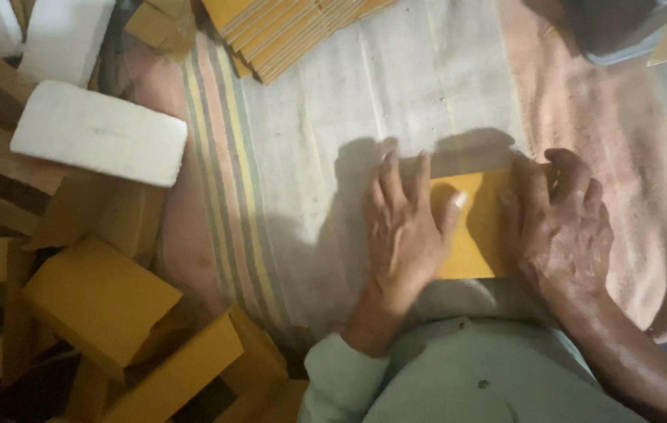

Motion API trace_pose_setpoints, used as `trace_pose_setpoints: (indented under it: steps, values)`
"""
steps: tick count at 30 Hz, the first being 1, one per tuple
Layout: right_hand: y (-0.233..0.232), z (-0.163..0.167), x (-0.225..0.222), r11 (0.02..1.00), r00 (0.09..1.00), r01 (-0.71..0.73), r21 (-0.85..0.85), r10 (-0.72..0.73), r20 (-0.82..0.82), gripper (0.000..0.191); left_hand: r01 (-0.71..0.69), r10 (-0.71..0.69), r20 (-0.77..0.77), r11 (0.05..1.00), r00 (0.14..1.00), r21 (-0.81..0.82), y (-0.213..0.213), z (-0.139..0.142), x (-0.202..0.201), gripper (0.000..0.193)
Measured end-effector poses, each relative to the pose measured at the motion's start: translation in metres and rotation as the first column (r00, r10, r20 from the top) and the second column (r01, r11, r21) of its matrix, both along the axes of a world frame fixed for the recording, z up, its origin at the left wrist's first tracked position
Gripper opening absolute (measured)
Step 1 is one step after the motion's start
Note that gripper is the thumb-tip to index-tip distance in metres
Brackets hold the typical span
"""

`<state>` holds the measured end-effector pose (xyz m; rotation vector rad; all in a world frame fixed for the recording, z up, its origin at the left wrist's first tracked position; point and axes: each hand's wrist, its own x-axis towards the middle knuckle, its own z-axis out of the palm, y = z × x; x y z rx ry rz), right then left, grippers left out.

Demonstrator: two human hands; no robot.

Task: The person assembles small cardboard boxes by folding the flaps and pressing the edges to form a rectangular shape. The person repeats this process for multiple boxes, stacking the finished ones nearby.

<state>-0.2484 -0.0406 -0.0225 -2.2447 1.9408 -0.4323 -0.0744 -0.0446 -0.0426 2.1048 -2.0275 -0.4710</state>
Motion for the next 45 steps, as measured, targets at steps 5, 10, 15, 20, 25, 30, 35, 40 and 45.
trace_pose_setpoints:
  steps: [5, 10, 15, 20, 25, 30, 35, 40, 45]
  values:
    - [-0.009, 0.008, 0.006, 0.998, 1.0, -0.015, -0.063, 0.015, 0.007, 0.054, -0.042, 0.042, -0.003, 0.998, 0.999, -0.039, 0.013, 0.012, -0.012, 0.082]
    - [-0.013, 0.015, 0.009, 0.998, 0.999, -0.04, -0.054, 0.04, 0.008, 0.057, -0.079, 0.073, -0.065, 0.993, 0.995, -0.09, 0.012, 0.003, -0.006, 0.062]
    - [-0.014, 0.006, 0.004, 0.997, 0.999, -0.011, -0.075, 0.014, 0.038, 0.034, -0.138, 0.133, -0.145, 0.99, 0.98, -0.021, 0.008, 0.001, -0.005, 0.056]
    - [-0.011, -0.006, -0.003, 0.998, 0.995, -0.037, 0.047, 0.041, -0.091, 0.048, -0.065, 0.06, -0.037, 0.988, 0.997, -0.138, 0.008, -0.005, -0.003, 0.055]
    - [-0.011, -0.008, -0.001, 0.999, 0.999, -0.033, -0.026, 0.033, -0.027, 0.04, -0.117, 0.117, -0.01, 0.992, 0.993, 0.057, -0.003, -0.008, -0.001, 0.049]
    - [-0.01, -0.003, 0.003, 0.994, 0.996, -0.071, -0.087, 0.066, -0.055, 0.064, -0.136, 0.134, 0.025, 0.968, 0.991, 0.212, 0.002, 0.003, -0.012, 0.07]
    - [-0.008, -0.002, 0.002, 0.996, 0.998, -0.06, -0.058, 0.059, -0.028, 0.042, 0.027, -0.019, 0.083, 0.995, 0.996, -0.099, 0.04, 0.002, -0.015, 0.073]
    - [-0.006, -0.008, -0.001, 0.994, 0.997, -0.071, -0.089, 0.068, -0.035, 0.043, -0.043, 0.054, 0.154, 0.996, 0.987, -0.072, 0.036, -0.008, 0.001, 0.072]
    - [-0.006, -0.01, -0.003, 0.999, 0.994, 0.008, -0.037, -0.004, 0.11, 0.032, 0.005, -0.025, 0.192, 0.995, 0.981, 0.103, -0.002, -0.001, -0.024, 0.071]
